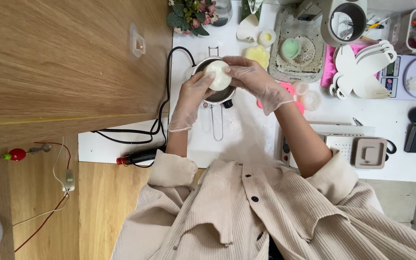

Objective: Melting wax and preparing a wax mold in a candle studio.

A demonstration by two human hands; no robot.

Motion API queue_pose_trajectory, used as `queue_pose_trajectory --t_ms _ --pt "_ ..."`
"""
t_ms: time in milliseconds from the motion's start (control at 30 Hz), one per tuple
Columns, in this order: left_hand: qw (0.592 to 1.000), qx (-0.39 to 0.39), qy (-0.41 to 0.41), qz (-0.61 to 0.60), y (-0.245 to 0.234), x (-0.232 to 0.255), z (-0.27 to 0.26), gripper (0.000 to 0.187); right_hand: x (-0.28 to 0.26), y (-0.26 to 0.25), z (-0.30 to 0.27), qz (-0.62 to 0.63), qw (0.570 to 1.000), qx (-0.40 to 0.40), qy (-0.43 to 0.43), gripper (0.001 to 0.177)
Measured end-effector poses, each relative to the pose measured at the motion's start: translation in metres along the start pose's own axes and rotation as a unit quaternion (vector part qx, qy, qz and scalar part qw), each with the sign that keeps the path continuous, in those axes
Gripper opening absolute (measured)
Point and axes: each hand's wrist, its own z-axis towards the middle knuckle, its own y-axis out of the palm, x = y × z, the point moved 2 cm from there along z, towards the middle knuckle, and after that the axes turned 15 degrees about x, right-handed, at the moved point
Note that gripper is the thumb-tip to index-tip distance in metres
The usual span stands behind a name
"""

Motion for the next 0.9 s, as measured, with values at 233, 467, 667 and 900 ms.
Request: queue_pose_trajectory --t_ms 233,467,667,900 --pt "0.994 0.044 0.058 0.076 0.000 -0.004 -0.004 0.045 -0.004 0.000 -0.004 -0.101 0.993 0.018 0.062 0.054" --pt "0.976 0.075 0.062 0.193 0.006 0.016 -0.020 0.038 -0.006 0.007 0.000 -0.157 0.987 0.021 0.013 0.038" --pt "0.934 0.129 0.178 0.282 0.013 -0.006 0.003 0.034 -0.001 0.019 0.011 -0.324 0.944 0.058 -0.009 0.045" --pt "0.883 0.161 0.304 0.318 0.023 -0.014 0.005 0.037 0.006 0.025 0.017 -0.439 0.882 0.098 -0.138 0.061"
